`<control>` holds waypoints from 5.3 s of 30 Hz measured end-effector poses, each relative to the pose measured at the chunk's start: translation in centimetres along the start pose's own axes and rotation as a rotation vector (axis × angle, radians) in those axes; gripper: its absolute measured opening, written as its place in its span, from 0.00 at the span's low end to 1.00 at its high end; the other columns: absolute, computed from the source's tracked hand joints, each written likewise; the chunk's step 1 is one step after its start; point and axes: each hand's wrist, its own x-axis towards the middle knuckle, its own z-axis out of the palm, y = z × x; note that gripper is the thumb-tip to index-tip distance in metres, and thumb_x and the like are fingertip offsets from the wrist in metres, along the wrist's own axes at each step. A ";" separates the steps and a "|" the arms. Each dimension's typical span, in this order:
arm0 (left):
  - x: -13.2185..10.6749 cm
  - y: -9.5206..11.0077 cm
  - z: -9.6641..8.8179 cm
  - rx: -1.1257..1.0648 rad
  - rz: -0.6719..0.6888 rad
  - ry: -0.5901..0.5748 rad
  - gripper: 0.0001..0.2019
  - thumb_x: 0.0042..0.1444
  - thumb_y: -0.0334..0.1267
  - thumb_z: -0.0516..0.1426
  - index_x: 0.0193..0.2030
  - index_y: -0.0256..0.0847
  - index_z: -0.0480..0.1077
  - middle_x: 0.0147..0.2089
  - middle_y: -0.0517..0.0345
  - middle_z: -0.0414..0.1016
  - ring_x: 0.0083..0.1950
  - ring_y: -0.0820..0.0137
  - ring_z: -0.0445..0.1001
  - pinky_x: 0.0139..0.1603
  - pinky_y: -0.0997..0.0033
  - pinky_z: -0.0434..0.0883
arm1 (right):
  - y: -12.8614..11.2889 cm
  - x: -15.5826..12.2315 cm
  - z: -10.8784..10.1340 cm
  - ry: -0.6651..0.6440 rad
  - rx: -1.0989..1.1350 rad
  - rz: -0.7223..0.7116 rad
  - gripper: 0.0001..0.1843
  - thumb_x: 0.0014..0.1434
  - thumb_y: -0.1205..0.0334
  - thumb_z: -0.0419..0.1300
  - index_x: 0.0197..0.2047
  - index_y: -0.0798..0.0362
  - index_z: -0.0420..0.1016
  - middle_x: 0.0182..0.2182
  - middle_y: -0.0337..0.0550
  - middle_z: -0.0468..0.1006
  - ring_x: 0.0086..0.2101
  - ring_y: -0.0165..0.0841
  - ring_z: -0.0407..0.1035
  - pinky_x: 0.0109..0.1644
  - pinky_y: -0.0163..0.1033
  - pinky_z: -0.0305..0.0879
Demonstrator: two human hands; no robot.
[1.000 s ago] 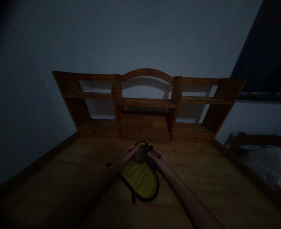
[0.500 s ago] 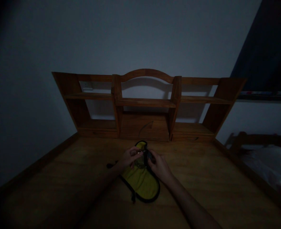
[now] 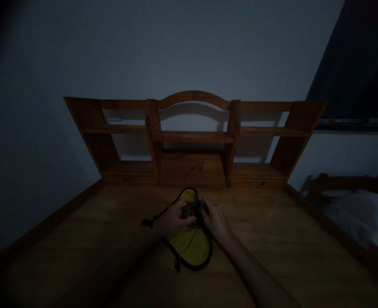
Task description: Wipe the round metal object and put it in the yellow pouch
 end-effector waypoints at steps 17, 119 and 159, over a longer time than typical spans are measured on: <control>0.3 -2.1 1.2 -0.248 0.031 0.019 0.30 0.50 0.42 0.64 0.58 0.44 0.57 0.58 0.47 0.68 0.58 0.61 0.69 0.54 0.62 0.71 | 0.9 0.3 -0.2 0.093 -0.081 0.065 0.11 0.61 0.62 0.52 0.46 0.49 0.71 0.35 0.45 0.81 0.34 0.39 0.76 0.35 0.37 0.66; 0.0 -0.8 0.7 0.572 0.117 0.215 0.19 0.57 0.47 0.56 0.53 0.43 0.67 0.42 0.54 0.78 0.41 0.65 0.77 0.43 0.66 0.73 | -0.2 -0.1 -0.2 -0.001 -0.151 -0.141 0.24 0.58 0.73 0.51 0.56 0.47 0.65 0.48 0.45 0.77 0.46 0.37 0.73 0.50 0.42 0.69; -0.7 0.5 0.6 0.490 0.214 0.137 0.32 0.57 0.43 0.56 0.65 0.42 0.46 0.42 0.54 0.75 0.40 0.65 0.76 0.43 0.65 0.72 | -1.0 0.0 -0.9 -0.153 -0.139 -0.287 0.23 0.63 0.72 0.51 0.59 0.44 0.65 0.53 0.43 0.73 0.52 0.36 0.68 0.58 0.44 0.64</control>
